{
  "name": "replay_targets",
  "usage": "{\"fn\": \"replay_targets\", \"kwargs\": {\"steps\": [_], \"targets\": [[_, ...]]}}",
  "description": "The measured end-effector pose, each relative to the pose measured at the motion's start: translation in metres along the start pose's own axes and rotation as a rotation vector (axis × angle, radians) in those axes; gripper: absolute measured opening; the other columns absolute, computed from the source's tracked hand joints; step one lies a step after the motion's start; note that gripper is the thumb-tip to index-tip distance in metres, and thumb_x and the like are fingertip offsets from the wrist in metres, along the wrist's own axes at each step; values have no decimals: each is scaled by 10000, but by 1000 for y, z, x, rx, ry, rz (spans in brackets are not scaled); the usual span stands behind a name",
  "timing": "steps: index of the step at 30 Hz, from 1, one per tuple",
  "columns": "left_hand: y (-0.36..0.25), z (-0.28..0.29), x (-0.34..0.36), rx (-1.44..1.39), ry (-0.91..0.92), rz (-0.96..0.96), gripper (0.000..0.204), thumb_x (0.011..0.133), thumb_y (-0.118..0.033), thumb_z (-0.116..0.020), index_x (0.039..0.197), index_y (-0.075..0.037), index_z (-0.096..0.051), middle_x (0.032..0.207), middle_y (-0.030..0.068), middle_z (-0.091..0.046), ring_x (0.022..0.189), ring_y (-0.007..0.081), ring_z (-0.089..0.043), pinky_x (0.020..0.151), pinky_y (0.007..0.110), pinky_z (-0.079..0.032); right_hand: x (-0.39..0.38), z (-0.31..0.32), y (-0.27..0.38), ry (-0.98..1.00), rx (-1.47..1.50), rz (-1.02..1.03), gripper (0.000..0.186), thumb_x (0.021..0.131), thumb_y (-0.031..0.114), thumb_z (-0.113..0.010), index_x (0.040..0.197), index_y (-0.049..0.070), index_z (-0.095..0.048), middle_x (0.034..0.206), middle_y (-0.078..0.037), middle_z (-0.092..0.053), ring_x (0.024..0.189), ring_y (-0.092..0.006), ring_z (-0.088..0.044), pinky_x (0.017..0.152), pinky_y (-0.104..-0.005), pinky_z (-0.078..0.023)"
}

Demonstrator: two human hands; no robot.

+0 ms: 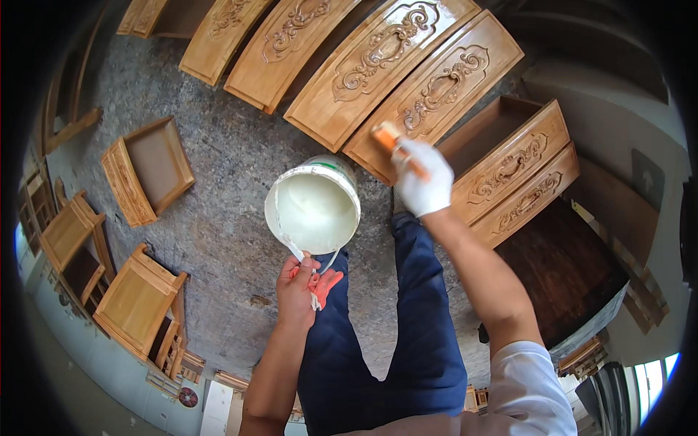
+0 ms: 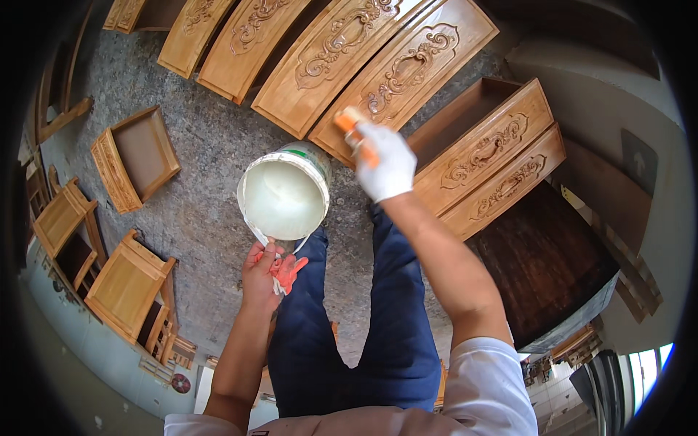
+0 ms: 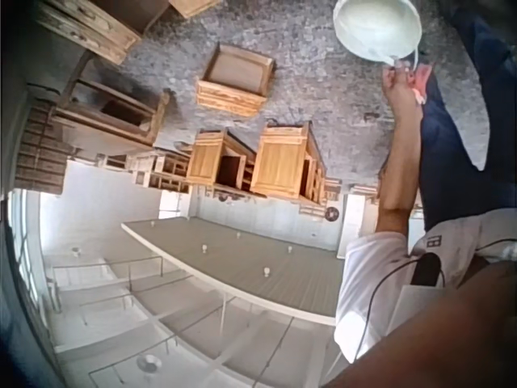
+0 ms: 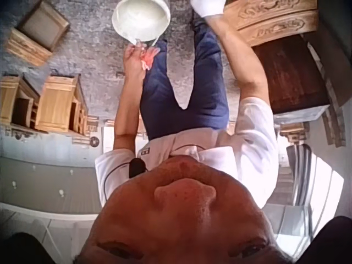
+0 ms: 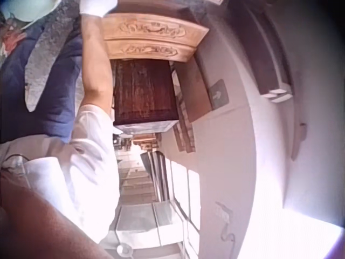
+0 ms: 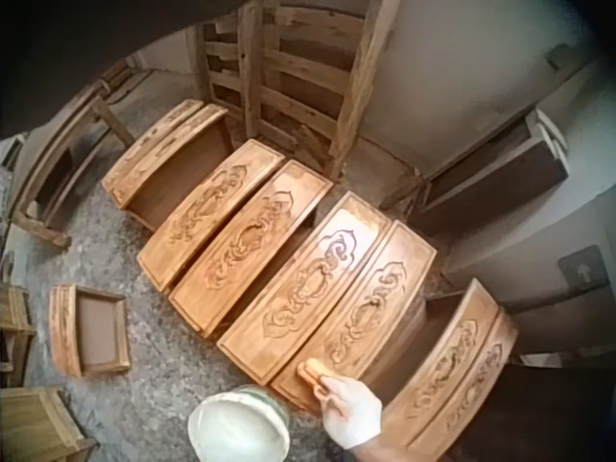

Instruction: The person applies liquid finish onto carved wooden drawer fronts using a brush, removes their gloves, and walks across the workshop.

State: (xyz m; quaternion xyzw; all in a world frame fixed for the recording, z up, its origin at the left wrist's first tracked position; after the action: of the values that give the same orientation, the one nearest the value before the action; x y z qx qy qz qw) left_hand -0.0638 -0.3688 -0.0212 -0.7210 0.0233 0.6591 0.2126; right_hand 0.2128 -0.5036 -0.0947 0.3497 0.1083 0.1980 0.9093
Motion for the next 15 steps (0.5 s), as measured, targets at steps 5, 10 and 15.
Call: {"fn": "replay_targets", "kwargs": {"steps": [5,10,15], "targets": [[2,3,7,22,-62,22,177,1041,-141,-568,1164,-18,-535,979,86,-586,781,259,-678,851,547,-614,-14,-23,8,282,213,-151,227,852,158,-636,1056,129,-732,1038,-60,-736,868,-292,-704,771,-354,-556],[7,10,6,-2,-94,-20,176,1040,-148,-574,1157,-21,-540,981,85,-596,773,260,-681,846,552,-615,148,60,-82,15,17,-376,318,837,287,-689,1049,64,-769,959,-152,-760,827,-315,-702,771,-376,-548],[21,10,14,-12,-117,-9,174,1037,-162,-584,1139,-24,-553,977,87,-599,767,252,-677,838,556,-617,274,130,-146,-182,-427,-365,367,889,367,-646,1062,59,-746,964,-161,-751,848,-348,-698,767,-390,-536]]}}
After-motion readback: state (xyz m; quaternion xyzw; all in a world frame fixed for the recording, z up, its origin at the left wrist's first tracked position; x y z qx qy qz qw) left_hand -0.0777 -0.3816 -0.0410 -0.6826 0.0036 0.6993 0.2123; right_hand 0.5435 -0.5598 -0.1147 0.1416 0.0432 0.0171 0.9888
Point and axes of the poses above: each hand's wrist, its own x-axis towards the middle knuckle, its own z-axis out of the back of the hand, y = z × x, the point moved 5 cm from there along x, towards the middle knuckle
